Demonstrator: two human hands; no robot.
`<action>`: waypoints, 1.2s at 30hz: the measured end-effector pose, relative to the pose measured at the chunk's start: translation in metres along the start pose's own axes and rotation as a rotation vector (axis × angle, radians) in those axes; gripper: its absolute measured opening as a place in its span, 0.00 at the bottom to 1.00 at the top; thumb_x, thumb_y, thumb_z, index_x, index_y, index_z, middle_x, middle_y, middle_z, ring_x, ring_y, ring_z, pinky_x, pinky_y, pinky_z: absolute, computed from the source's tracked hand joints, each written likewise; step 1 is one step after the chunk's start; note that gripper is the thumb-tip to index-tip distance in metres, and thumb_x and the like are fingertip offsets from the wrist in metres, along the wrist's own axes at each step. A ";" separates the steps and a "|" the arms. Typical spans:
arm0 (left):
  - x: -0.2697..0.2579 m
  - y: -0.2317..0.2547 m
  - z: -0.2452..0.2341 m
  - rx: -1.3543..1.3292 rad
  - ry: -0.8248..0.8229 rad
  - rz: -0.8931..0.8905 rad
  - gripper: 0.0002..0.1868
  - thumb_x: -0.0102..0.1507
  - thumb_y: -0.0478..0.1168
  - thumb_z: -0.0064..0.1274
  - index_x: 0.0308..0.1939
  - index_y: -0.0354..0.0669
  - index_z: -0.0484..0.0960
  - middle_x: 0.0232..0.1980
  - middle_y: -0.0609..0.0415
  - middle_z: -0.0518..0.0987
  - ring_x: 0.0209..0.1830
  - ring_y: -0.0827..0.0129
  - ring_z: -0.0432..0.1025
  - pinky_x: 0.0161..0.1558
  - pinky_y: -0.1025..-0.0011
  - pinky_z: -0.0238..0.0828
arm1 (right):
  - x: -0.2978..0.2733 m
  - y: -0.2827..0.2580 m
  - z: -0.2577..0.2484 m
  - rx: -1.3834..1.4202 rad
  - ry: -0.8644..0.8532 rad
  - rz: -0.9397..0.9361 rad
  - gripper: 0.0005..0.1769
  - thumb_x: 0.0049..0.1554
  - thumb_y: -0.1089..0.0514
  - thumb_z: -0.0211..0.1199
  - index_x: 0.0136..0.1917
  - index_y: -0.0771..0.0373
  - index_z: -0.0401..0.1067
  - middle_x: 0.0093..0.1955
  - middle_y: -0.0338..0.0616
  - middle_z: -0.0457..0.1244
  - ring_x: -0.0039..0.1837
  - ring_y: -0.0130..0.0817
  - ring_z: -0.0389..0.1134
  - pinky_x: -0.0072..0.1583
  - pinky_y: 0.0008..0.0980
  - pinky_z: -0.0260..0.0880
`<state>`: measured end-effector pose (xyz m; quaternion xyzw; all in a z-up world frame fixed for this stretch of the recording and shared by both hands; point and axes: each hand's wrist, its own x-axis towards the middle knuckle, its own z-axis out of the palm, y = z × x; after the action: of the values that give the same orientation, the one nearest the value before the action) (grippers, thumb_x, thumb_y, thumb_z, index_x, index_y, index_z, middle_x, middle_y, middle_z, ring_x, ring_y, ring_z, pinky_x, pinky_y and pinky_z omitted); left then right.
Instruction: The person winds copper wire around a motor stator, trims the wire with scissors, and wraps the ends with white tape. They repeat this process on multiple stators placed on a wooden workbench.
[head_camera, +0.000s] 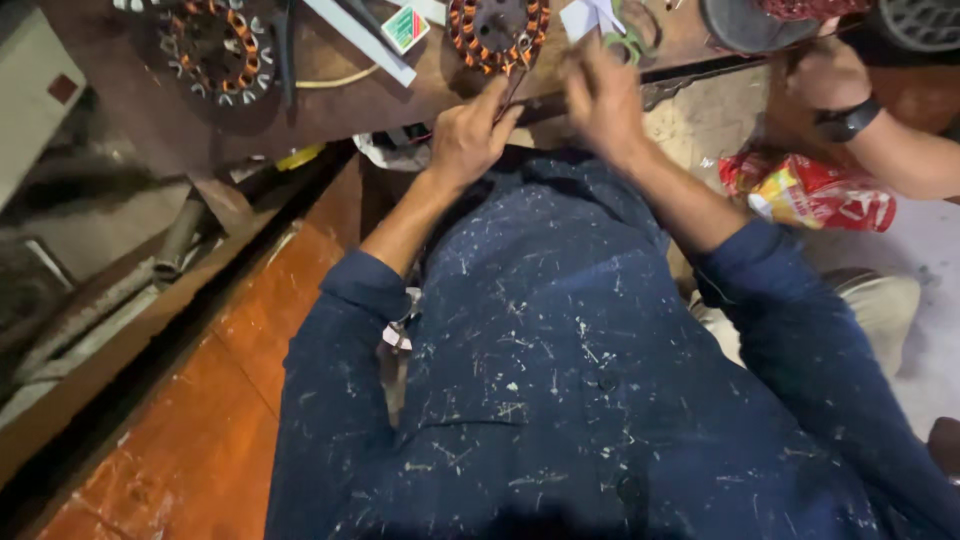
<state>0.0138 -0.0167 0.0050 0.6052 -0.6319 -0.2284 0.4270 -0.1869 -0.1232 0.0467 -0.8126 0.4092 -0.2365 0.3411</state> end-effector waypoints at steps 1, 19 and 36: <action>-0.010 0.003 0.000 -0.059 -0.001 -0.123 0.21 0.66 0.42 0.62 0.58 0.32 0.76 0.38 0.45 0.82 0.32 0.54 0.78 0.34 0.62 0.74 | 0.001 -0.004 0.001 -0.048 0.065 -0.009 0.15 0.62 0.67 0.63 0.62 0.70 0.67 0.53 0.57 0.65 0.52 0.55 0.71 0.52 0.46 0.73; -0.020 0.001 0.005 -0.343 0.044 -0.352 0.11 0.66 0.30 0.52 0.51 0.37 0.85 0.44 0.47 0.83 0.44 0.61 0.80 0.48 0.68 0.76 | -0.023 -0.008 0.041 0.242 -0.338 0.451 0.17 0.73 0.51 0.61 0.47 0.65 0.72 0.34 0.41 0.65 0.35 0.30 0.68 0.39 0.35 0.67; -0.029 -0.017 0.018 -0.428 0.031 -0.422 0.10 0.66 0.30 0.52 0.51 0.35 0.85 0.42 0.49 0.81 0.43 0.65 0.79 0.48 0.70 0.75 | -0.023 0.002 0.044 0.189 -0.107 0.064 0.07 0.64 0.63 0.67 0.55 0.68 0.74 0.49 0.50 0.70 0.48 0.36 0.75 0.49 0.36 0.75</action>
<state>0.0063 0.0040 -0.0255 0.6229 -0.4228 -0.4308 0.4976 -0.1713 -0.0891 0.0139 -0.7748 0.3920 -0.2194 0.4448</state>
